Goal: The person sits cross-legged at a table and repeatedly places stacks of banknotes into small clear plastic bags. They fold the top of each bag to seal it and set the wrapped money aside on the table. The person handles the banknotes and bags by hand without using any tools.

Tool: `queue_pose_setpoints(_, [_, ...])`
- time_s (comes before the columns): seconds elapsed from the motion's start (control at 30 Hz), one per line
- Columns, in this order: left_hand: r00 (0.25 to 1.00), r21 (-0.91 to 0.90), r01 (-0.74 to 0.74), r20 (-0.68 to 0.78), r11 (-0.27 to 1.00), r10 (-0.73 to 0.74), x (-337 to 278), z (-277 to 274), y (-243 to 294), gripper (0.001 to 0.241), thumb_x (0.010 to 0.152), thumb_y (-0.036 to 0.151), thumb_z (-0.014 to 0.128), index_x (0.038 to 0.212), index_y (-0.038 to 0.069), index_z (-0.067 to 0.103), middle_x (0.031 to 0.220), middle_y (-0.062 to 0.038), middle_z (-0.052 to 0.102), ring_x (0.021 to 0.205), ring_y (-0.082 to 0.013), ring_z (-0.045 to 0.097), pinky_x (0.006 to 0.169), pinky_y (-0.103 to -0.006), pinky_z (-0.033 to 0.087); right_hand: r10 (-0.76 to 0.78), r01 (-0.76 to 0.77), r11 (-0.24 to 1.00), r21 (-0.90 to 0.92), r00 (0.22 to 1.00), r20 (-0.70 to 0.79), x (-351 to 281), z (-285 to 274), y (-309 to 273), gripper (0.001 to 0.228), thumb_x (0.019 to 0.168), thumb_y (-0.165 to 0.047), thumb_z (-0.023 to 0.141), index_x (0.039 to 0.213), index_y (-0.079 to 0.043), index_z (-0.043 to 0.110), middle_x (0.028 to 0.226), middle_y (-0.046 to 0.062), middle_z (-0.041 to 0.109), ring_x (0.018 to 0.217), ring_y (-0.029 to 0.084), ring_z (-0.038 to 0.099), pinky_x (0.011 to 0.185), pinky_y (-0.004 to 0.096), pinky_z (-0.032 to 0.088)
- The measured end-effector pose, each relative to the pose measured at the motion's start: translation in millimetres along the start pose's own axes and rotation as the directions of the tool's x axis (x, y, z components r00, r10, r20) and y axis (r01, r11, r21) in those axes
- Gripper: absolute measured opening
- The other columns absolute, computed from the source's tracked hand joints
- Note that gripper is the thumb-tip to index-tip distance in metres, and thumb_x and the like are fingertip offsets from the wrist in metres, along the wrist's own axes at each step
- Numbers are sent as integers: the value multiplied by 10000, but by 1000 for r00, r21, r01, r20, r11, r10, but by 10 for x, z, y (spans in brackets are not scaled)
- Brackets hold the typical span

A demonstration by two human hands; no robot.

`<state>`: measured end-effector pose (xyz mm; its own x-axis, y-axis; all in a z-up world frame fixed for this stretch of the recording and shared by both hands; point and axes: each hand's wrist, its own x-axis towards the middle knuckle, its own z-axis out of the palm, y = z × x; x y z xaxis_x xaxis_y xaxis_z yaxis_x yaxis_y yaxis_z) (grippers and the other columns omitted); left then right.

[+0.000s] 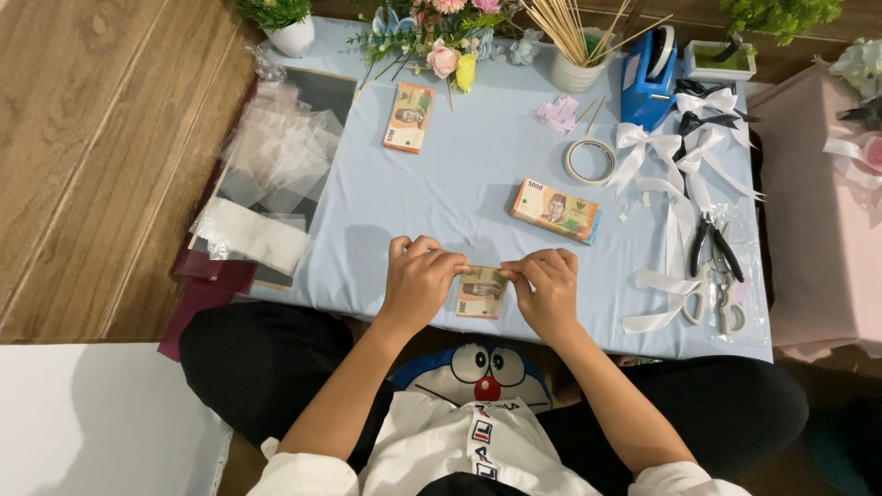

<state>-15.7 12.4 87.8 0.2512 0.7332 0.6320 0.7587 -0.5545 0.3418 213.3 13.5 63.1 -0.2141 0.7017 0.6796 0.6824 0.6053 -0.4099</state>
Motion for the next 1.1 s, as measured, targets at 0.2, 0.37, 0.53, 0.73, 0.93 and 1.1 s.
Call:
queue_pose_setpoints(0.2, [993,-133,91,83,987,-81,31,76,-81,131,922,348,723,852,240,695,665,81,671,807,-136,638,829,-333,400,300,-359,883,302,927,225,186,-125,-192,212,816,-145,873,993,-67,786,727,25,739,823,207,689,930,388,451])
queue_pose_setpoints(0.37, [967,-211,206,196,956,-165,17,60,-175,143,930,332,719,974,197,717,752,23,710,834,-181,645,805,-344,435,425,-504,799,327,859,285,-103,135,88,138,798,-95,878,890,-38,792,701,95,734,810,270,710,900,408,467])
queue_pose_setpoints(0.53, [923,-418,377,250,827,-294,-187,327,-308,352,901,359,787,1144,122,692,953,-92,753,896,-297,655,829,-406,512,596,-700,607,375,714,368,-151,223,131,141,836,-104,857,940,-35,791,734,84,747,870,201,687,910,408,485])
queue_pose_setpoints(0.73, [777,-304,581,483,755,-403,-327,606,-310,145,881,231,778,910,89,765,771,-73,765,769,-261,707,721,-376,539,639,-743,633,215,659,398,-278,289,214,152,835,-124,848,938,-28,790,716,133,759,832,301,747,834,409,529])
queue_pose_setpoints(0.93, [733,-152,645,402,749,-549,-327,762,-839,152,879,319,766,936,178,767,800,-42,766,808,-280,723,744,-402,585,653,-703,708,61,685,323,-361,290,471,75,953,-207,743,930,-163,799,670,30,741,735,196,700,753,335,533])
queue_pose_setpoints(1.1, [762,-5,622,232,783,-604,-164,750,-1587,178,923,267,696,955,93,710,857,-146,735,854,-366,704,774,-491,561,430,-391,836,-385,903,17,-532,248,892,72,975,-210,742,918,-173,767,769,-19,698,838,177,666,825,334,473])
